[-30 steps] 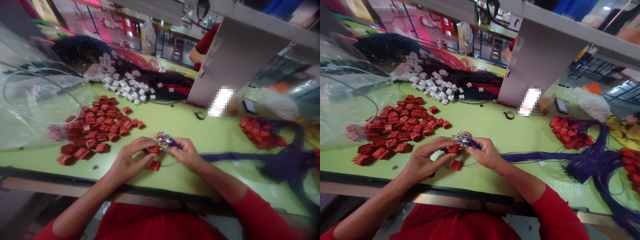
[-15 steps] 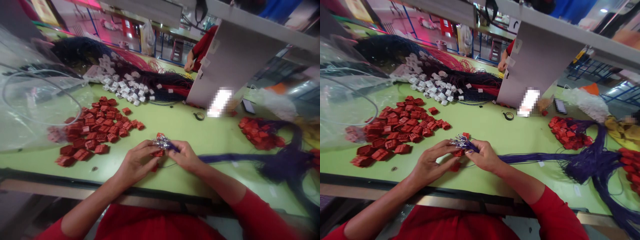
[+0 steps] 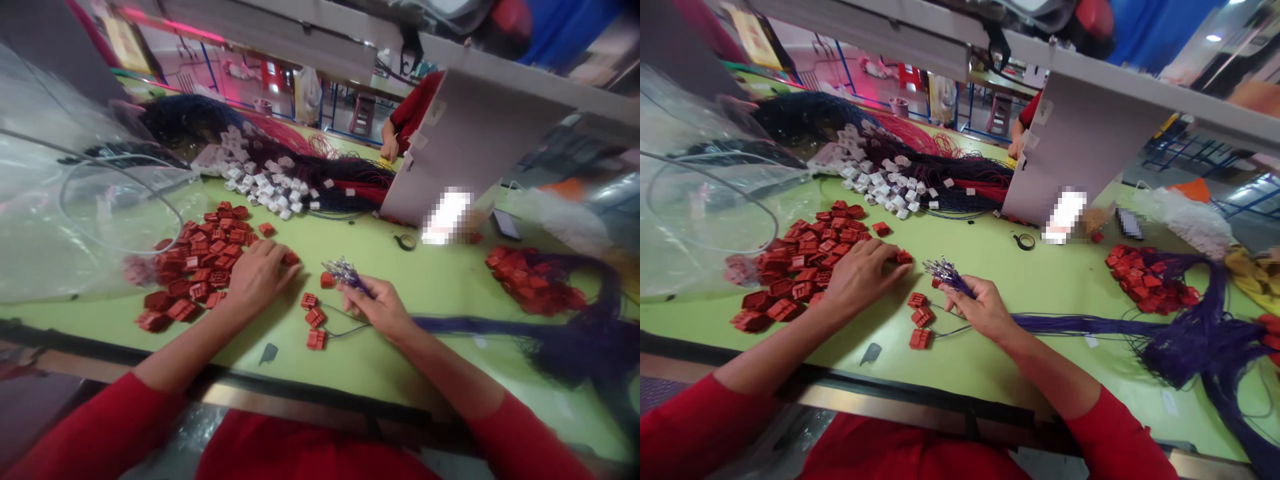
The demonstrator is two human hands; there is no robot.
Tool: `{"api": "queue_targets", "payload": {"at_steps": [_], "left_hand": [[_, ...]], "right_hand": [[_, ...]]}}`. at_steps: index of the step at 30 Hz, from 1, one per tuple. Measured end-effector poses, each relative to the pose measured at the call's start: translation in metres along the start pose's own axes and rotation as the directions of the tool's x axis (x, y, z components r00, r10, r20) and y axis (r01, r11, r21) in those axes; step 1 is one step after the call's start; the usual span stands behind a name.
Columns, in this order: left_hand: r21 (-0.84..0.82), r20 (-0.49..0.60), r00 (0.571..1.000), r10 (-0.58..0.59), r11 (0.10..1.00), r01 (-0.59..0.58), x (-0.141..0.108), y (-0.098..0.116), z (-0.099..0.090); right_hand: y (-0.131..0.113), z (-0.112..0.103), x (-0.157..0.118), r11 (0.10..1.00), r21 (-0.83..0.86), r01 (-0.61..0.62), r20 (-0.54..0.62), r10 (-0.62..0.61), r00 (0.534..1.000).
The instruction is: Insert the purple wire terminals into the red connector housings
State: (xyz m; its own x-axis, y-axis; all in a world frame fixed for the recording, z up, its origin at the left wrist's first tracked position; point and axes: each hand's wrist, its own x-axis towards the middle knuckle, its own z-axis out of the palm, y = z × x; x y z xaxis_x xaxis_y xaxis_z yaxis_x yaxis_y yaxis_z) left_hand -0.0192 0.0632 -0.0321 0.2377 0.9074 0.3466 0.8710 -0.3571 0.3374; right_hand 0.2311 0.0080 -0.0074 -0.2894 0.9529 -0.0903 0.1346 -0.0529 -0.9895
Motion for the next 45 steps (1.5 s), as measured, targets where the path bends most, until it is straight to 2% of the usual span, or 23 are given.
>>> {"api": "queue_targets", "payload": {"at_steps": [4,10,14,18,23,26,28,29,31,33,35,37,40,42,45], "left_hand": [[0.138,0.042,0.999,0.029,0.990,-0.034,0.022,-0.001,0.008],[-0.040,0.123,0.974,0.190,0.982,-0.187,0.006,0.001,0.012],[-0.086,0.155,0.981,0.114,0.991,-0.102,-0.004,0.002,0.013],[-0.129,0.175,0.981,0.077,0.990,-0.055,-0.004,0.001,0.015],[-0.185,0.151,0.986,0.069,0.982,-0.041,-0.004,0.003,0.016],[-0.296,0.117,0.992,0.053,0.955,-0.016,-0.007,0.005,0.014],[-0.477,0.143,0.990,-0.007,0.876,0.075,-0.011,0.008,0.011],[-0.597,0.179,0.983,-0.041,0.790,0.141,-0.013,0.011,0.010],[-0.802,0.275,0.959,-0.076,0.531,0.272,-0.019,0.017,0.007],[-0.896,0.343,0.937,-0.069,0.276,0.348,-0.024,0.026,0.005],[-0.910,0.385,0.921,-0.064,0.137,0.391,-0.030,0.037,0.003],[-0.908,0.407,0.911,-0.070,0.074,0.412,-0.035,0.045,0.002],[-0.917,0.389,0.916,-0.101,0.055,0.395,-0.040,0.053,0.000],[-0.929,0.350,0.929,-0.122,0.084,0.361,-0.042,0.055,0.000],[-0.936,0.279,0.950,-0.140,0.182,0.302,-0.045,0.057,0.000]], "right_hand": [[0.007,0.000,0.001,0.998,0.051,-0.031,0.067,0.027,0.997],[0.006,-0.001,0.000,0.997,0.051,-0.064,0.070,0.060,0.996],[0.004,0.001,-0.001,0.998,-0.017,-0.061,0.042,0.061,0.997],[0.003,0.004,-0.001,0.998,0.001,-0.060,0.008,0.060,0.998],[0.004,-0.001,0.001,0.996,-0.037,-0.083,0.004,0.083,0.997],[0.005,-0.004,0.002,0.995,-0.060,-0.077,0.018,0.078,0.997],[0.004,-0.004,0.002,0.998,-0.038,-0.056,0.024,0.057,0.998],[0.004,-0.004,0.002,0.999,-0.024,-0.045,0.021,0.045,0.999],[0.002,-0.002,0.001,0.999,-0.003,-0.033,0.008,0.033,0.999],[0.000,0.000,-0.001,0.999,0.014,-0.036,-0.005,0.036,0.999],[-0.002,0.001,-0.003,0.999,0.032,-0.044,-0.007,0.044,0.999],[-0.004,0.002,-0.005,0.998,0.041,-0.044,0.002,0.044,0.999],[-0.007,0.001,-0.006,0.999,0.036,-0.035,0.009,0.035,0.999],[-0.008,0.001,-0.007,0.999,0.026,-0.027,0.000,0.027,1.000],[-0.008,0.002,-0.008,1.000,-0.003,-0.019,-0.013,0.019,1.000]]}}
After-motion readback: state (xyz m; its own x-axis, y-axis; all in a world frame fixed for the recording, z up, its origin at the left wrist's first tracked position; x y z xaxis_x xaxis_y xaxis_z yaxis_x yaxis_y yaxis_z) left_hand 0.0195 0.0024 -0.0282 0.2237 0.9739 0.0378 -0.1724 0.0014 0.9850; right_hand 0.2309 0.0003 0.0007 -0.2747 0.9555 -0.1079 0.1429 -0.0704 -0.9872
